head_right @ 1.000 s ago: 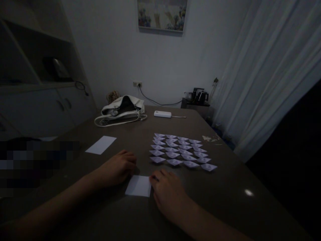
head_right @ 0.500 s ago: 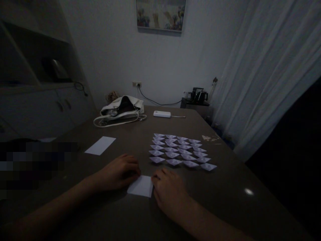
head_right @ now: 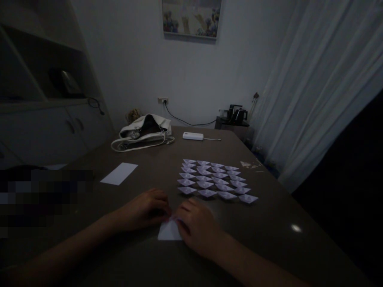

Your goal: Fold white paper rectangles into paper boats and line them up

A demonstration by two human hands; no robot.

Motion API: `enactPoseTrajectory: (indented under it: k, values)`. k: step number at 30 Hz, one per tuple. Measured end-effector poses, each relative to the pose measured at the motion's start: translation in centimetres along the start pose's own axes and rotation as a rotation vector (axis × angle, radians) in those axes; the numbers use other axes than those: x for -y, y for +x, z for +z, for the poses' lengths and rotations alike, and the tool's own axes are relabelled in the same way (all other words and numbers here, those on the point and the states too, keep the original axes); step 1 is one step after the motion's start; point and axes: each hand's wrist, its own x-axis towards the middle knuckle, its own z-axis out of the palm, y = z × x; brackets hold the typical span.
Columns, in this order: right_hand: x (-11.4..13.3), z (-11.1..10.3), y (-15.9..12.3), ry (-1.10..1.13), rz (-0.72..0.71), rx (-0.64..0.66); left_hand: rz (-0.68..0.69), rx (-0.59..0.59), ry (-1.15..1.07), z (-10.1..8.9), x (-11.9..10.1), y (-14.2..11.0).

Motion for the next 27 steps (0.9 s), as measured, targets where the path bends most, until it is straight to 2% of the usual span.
enactPoseTrajectory:
  k: [8,27]
  values:
    - [0.4,0.0,0.0,-0.007,0.025,0.041,-0.007,-0.009,-0.027,0.2,0.4,0.0]
    - [-0.2,-1.8,0.4,-0.181,0.214,-0.01,-0.052,0.041,-0.088,-0.5,-0.3,0.2]
